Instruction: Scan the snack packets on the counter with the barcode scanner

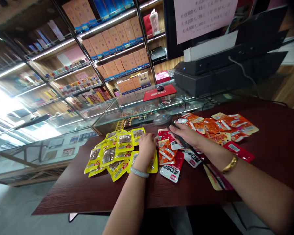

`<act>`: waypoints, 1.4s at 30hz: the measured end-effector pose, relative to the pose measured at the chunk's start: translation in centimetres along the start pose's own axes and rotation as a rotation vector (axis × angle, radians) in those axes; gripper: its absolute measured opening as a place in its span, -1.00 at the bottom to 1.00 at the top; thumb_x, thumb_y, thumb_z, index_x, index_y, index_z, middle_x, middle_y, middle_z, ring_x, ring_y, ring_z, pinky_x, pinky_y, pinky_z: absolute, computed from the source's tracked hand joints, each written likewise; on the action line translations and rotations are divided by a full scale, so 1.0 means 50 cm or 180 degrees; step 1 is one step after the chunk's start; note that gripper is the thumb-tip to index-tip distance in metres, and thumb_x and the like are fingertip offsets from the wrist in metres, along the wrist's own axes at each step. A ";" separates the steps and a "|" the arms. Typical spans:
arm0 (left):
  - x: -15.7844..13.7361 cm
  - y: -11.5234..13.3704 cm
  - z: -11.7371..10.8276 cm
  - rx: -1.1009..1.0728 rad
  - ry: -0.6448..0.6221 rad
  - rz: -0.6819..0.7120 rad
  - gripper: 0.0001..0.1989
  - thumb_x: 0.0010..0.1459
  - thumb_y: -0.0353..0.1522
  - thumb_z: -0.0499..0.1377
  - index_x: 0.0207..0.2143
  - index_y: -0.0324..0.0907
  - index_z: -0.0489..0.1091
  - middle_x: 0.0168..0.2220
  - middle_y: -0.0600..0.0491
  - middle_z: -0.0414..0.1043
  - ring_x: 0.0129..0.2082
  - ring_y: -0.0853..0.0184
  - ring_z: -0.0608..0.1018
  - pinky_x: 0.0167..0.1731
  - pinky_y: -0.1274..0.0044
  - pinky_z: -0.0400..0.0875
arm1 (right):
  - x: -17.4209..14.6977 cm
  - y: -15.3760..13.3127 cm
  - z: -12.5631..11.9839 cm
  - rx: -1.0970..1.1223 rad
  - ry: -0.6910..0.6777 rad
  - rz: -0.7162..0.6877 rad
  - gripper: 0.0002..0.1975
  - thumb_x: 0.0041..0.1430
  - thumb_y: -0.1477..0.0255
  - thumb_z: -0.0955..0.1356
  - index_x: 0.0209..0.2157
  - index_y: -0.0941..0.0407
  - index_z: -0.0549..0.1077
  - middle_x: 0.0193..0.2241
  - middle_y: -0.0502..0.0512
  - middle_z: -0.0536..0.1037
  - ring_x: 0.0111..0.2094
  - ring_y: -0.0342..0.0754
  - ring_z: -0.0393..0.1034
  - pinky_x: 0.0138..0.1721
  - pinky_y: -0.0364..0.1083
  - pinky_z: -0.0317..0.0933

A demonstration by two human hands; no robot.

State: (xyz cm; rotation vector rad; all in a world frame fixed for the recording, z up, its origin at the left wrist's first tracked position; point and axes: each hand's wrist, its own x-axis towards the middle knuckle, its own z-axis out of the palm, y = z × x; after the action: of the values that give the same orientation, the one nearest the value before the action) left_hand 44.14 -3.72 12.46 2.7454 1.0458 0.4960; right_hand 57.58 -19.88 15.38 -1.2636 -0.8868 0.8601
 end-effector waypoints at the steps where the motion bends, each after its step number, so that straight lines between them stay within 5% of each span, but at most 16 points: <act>1: 0.000 0.004 0.010 0.0080 -0.0117 -0.0043 -0.66 0.21 -0.13 0.10 -0.11 -0.10 0.51 -0.07 -0.06 0.50 0.01 0.13 0.43 0.06 0.39 0.22 | 0.001 0.002 -0.001 -0.0018 0.0000 -0.0005 -0.51 0.08 -0.08 0.35 -0.40 0.08 0.29 -0.61 -0.14 0.34 -0.74 -0.26 0.15 -0.75 -0.22 0.05; 9: 0.006 0.004 0.019 -0.0292 -0.0331 -0.0331 -0.79 0.19 -0.18 0.13 -0.34 -0.12 0.42 -0.26 -0.02 0.51 -0.16 0.19 0.50 -0.14 0.43 0.30 | 0.005 0.018 -0.002 -0.0045 -0.0003 -0.0029 -0.53 0.10 -0.06 0.36 -0.42 0.08 0.29 -0.63 -0.15 0.33 -0.74 -0.25 0.15 -0.74 -0.21 0.08; 18: 0.020 -0.045 0.007 -0.1809 0.0243 -0.1104 -0.83 0.25 -0.20 0.02 -0.25 -0.09 0.27 -0.45 0.15 0.41 -0.52 0.43 0.45 -0.53 0.61 0.30 | -0.011 -0.004 0.009 0.0046 0.0007 0.0102 -0.52 0.07 -0.06 0.37 -0.44 0.08 0.25 -0.64 -0.16 0.32 -0.74 -0.26 0.14 -0.74 -0.23 0.06; 26: 0.005 -0.007 0.016 -0.3704 -0.0457 -0.0867 -0.80 0.16 -0.20 0.16 -0.29 -0.10 0.24 -0.53 0.21 0.31 -0.62 0.48 0.42 -0.59 0.59 0.43 | -0.011 0.000 0.012 0.0010 -0.0134 0.0089 -0.54 0.11 -0.04 0.36 -0.35 0.09 0.28 -0.59 -0.14 0.33 -0.72 -0.26 0.15 -0.73 -0.23 0.02; 31: 0.008 -0.007 0.021 -0.4093 -0.0715 -0.1066 -0.74 0.08 -0.28 0.25 -0.18 -0.20 0.38 -0.46 0.10 0.44 -0.60 0.47 0.47 -0.60 0.60 0.45 | -0.010 0.001 0.011 0.0026 -0.0196 -0.0008 -0.55 0.14 -0.02 0.35 -0.38 0.10 0.28 -0.58 -0.14 0.33 -0.71 -0.28 0.15 -0.69 -0.22 0.03; 38: 0.016 -0.027 -0.001 -0.4567 0.0257 -0.1511 -0.78 0.11 -0.37 0.17 -0.16 -0.18 0.33 -0.30 0.05 0.51 -0.55 0.46 0.55 -0.72 0.71 0.28 | -0.010 0.007 0.011 -0.0010 -0.0199 0.0059 -0.56 0.14 -0.02 0.35 -0.36 0.09 0.27 -0.60 -0.15 0.33 -0.71 -0.27 0.15 -0.70 -0.22 0.03; 42: 0.017 -0.031 -0.006 -0.4791 0.0464 -0.1524 -0.78 0.12 -0.38 0.15 -0.14 -0.16 0.31 -0.25 0.04 0.51 -0.50 0.44 0.58 -0.67 0.70 0.32 | -0.014 0.004 0.014 -0.0052 -0.0292 0.0111 -0.57 0.16 -0.02 0.34 -0.36 0.08 0.27 -0.63 -0.17 0.30 -0.72 -0.26 0.15 -0.72 -0.23 0.02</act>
State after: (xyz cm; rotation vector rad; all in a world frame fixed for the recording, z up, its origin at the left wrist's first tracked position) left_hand 43.69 -1.96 12.53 1.1257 0.7515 0.8847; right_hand 56.66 -20.21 15.20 -1.2652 -0.9484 0.9464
